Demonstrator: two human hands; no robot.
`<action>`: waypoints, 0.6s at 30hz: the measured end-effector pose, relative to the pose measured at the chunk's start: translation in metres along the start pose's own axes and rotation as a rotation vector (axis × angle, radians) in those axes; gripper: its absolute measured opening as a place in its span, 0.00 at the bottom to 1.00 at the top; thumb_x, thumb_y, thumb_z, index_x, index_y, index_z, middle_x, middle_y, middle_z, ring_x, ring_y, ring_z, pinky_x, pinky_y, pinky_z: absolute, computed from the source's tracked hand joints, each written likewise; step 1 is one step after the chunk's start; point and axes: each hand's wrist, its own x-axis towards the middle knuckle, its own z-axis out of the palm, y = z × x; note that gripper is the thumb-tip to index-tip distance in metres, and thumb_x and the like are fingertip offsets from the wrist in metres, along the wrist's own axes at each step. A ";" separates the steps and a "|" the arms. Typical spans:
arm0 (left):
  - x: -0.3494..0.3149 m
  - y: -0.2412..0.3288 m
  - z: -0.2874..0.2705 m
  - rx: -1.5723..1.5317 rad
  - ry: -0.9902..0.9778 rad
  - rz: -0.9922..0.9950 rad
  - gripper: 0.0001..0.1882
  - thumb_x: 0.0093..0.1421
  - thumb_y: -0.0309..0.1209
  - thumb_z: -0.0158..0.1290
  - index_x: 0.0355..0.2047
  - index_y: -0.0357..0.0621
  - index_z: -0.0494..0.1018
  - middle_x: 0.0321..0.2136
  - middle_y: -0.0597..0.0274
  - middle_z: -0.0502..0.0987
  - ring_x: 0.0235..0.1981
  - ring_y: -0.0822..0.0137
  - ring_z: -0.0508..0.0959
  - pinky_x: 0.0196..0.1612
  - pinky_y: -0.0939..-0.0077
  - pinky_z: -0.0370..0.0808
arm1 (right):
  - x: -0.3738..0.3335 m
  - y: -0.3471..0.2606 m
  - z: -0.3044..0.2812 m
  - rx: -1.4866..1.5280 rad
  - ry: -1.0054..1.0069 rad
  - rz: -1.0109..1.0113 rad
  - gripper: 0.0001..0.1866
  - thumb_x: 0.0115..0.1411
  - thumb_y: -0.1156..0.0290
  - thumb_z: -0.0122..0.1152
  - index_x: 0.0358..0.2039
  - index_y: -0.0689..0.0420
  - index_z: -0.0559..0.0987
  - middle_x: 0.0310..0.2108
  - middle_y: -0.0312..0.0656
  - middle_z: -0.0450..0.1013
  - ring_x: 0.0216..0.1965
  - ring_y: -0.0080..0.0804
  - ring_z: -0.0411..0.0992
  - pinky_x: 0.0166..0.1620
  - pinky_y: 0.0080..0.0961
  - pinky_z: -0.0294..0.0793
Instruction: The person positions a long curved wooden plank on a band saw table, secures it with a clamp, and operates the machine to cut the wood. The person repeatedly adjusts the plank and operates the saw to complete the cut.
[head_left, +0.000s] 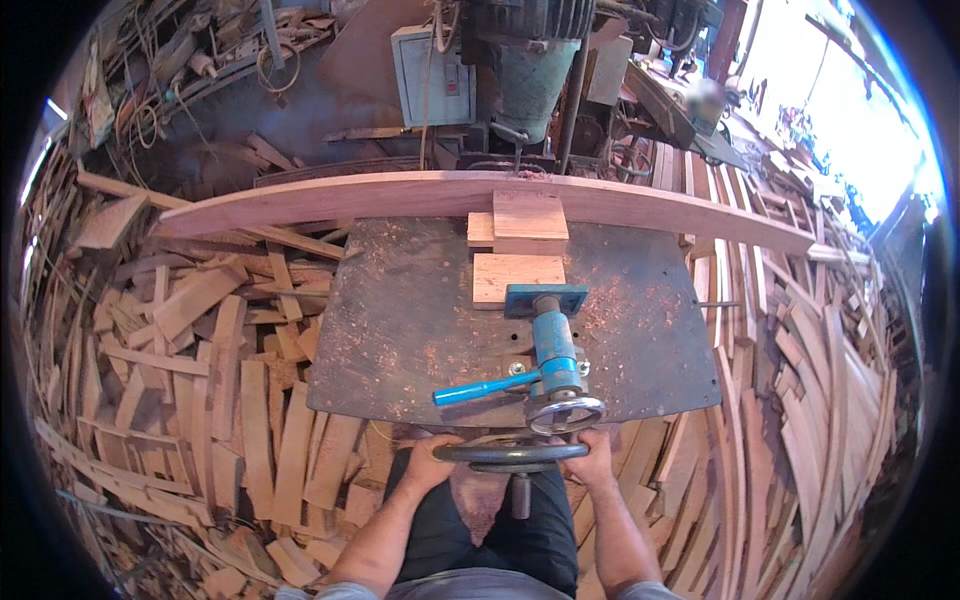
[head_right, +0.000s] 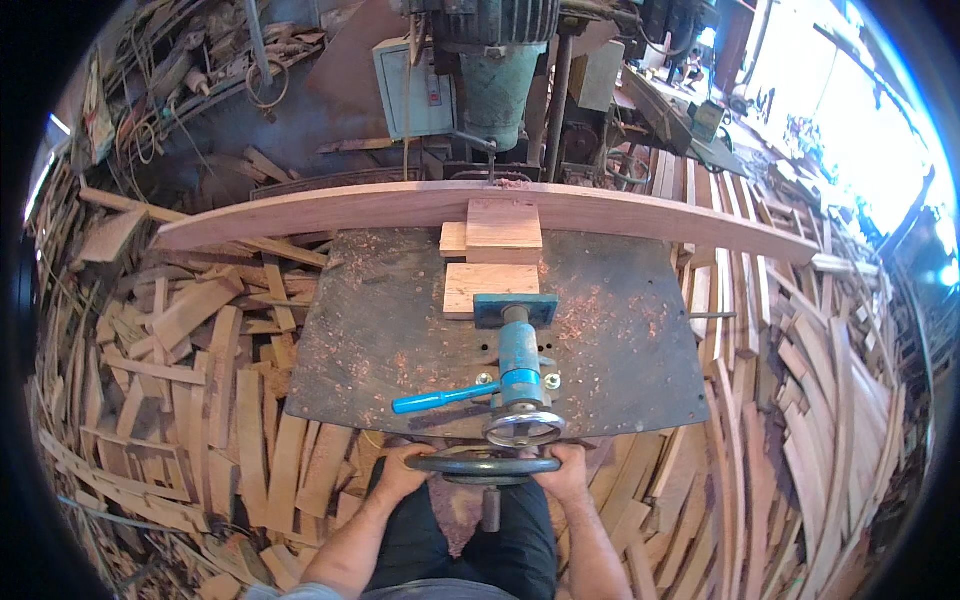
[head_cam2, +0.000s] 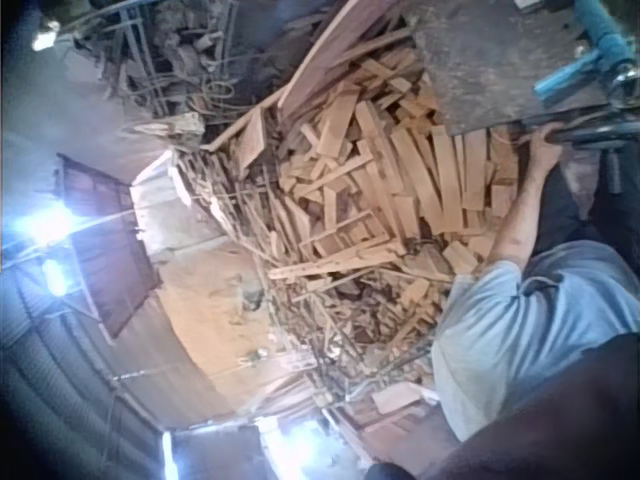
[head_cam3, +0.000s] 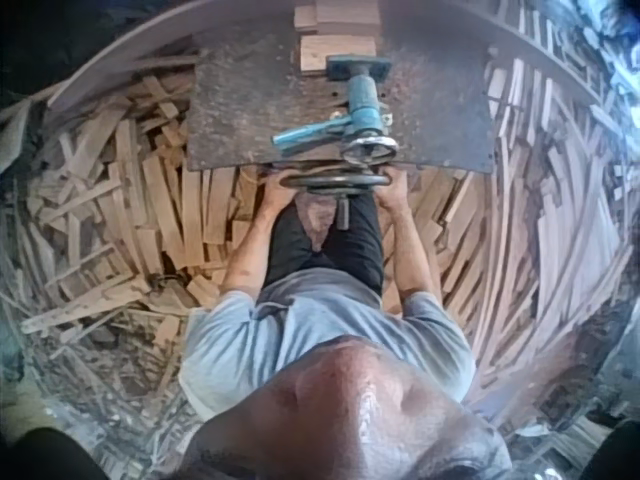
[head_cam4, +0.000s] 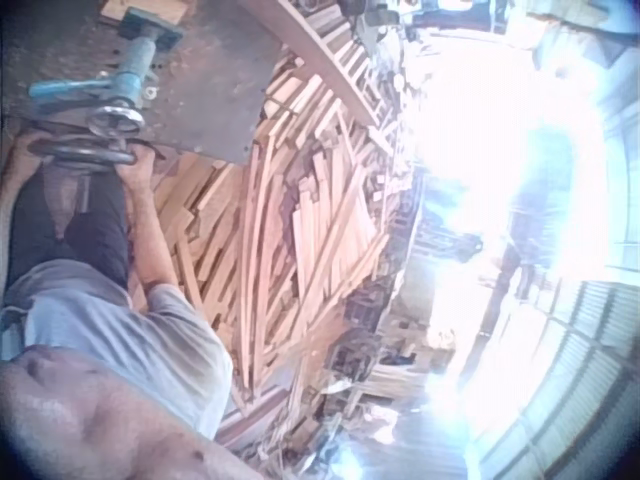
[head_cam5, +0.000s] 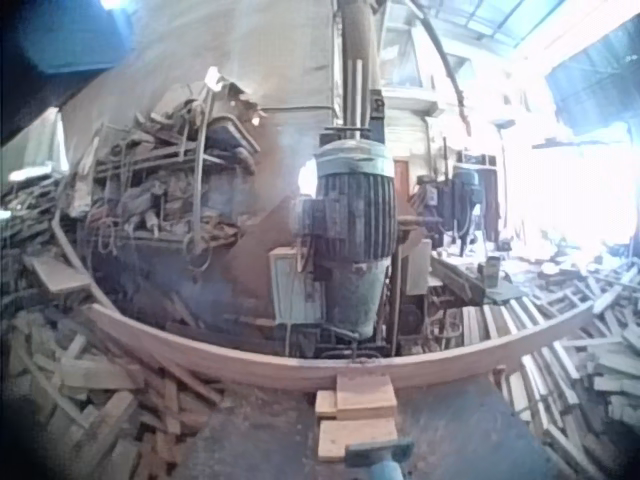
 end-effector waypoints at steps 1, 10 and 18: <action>0.000 0.002 0.000 -0.023 0.009 0.004 0.11 0.53 0.22 0.59 0.38 0.39 0.81 0.32 0.60 0.83 0.36 0.73 0.81 0.41 0.77 0.76 | 0.000 0.001 0.002 0.041 0.008 0.019 0.27 0.46 0.61 0.76 0.08 0.59 0.65 0.08 0.43 0.59 0.11 0.30 0.57 0.19 0.32 0.60; 0.000 0.003 0.000 -0.003 -0.002 -0.002 0.11 0.54 0.23 0.58 0.38 0.39 0.81 0.32 0.63 0.83 0.35 0.75 0.80 0.40 0.78 0.75 | 0.000 -0.005 -0.001 -0.037 0.043 -0.034 0.28 0.46 0.60 0.77 0.08 0.58 0.66 0.08 0.42 0.60 0.11 0.31 0.59 0.19 0.32 0.61; 0.000 0.005 -0.001 -0.037 -0.005 -0.008 0.10 0.54 0.24 0.60 0.38 0.40 0.81 0.31 0.64 0.83 0.34 0.75 0.80 0.39 0.79 0.76 | 0.001 -0.004 0.001 -0.006 0.048 -0.026 0.28 0.45 0.62 0.79 0.09 0.57 0.64 0.09 0.38 0.62 0.13 0.26 0.59 0.20 0.30 0.60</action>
